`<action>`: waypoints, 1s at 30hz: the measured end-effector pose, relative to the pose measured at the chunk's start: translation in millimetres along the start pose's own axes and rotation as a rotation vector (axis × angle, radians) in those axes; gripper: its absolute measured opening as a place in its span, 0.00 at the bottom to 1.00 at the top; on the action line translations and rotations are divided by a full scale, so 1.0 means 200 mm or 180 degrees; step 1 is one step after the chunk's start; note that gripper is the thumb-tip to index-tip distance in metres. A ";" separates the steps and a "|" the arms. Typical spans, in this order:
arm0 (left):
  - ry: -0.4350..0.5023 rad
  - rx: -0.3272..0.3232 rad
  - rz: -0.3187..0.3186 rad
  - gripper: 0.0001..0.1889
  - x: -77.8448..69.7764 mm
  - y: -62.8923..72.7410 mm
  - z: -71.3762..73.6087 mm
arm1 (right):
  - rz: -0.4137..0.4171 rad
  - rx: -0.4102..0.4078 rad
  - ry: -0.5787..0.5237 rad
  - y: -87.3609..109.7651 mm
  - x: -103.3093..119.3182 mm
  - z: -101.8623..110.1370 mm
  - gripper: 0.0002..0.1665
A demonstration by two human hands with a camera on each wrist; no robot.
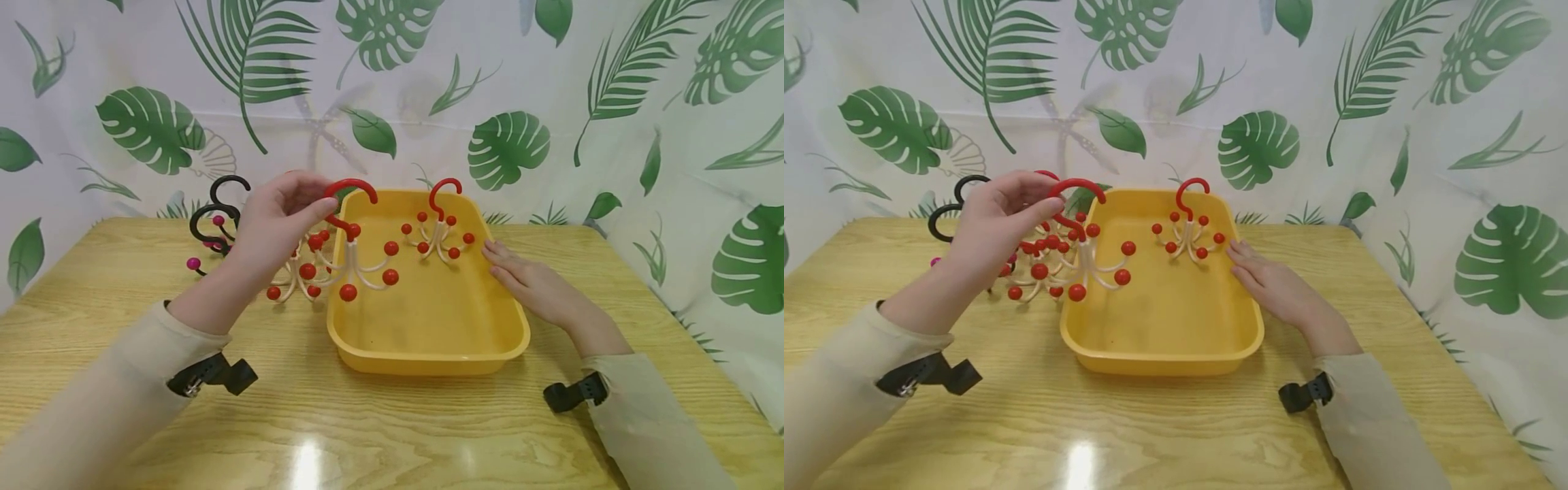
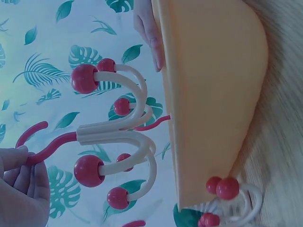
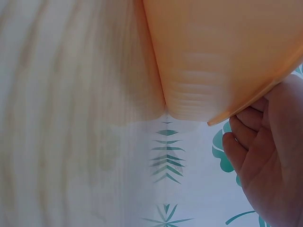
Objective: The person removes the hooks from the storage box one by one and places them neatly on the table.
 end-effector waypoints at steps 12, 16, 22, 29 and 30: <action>-0.0347 -0.0261 -0.0071 0.15 0.02 0.19 0.26 | 0.0001 -0.0012 0.0009 0.00 -0.01 0.00 0.31; -0.0466 -0.0360 -0.0031 0.14 0.05 0.23 0.34 | -0.0011 -0.0010 0.0004 0.00 -0.01 0.00 0.31; -0.0642 -0.0469 0.0044 0.14 0.11 0.30 0.46 | 0.0003 -0.0005 0.0007 0.00 -0.01 0.00 0.31; -0.0739 -0.0592 0.0082 0.12 0.21 0.34 0.58 | 0.0006 -0.0012 0.0023 0.00 -0.01 0.00 0.31; -0.0753 -0.0608 0.0091 0.12 0.22 0.34 0.59 | 0.0011 -0.0011 0.0028 0.00 -0.01 0.00 0.31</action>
Point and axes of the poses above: each hand's wrist, its own y-axis away from the middle knuckle, its own z-axis out of the back of the hand, x = y × z, the point moved 10 cm from there along -y, towards the middle knuckle
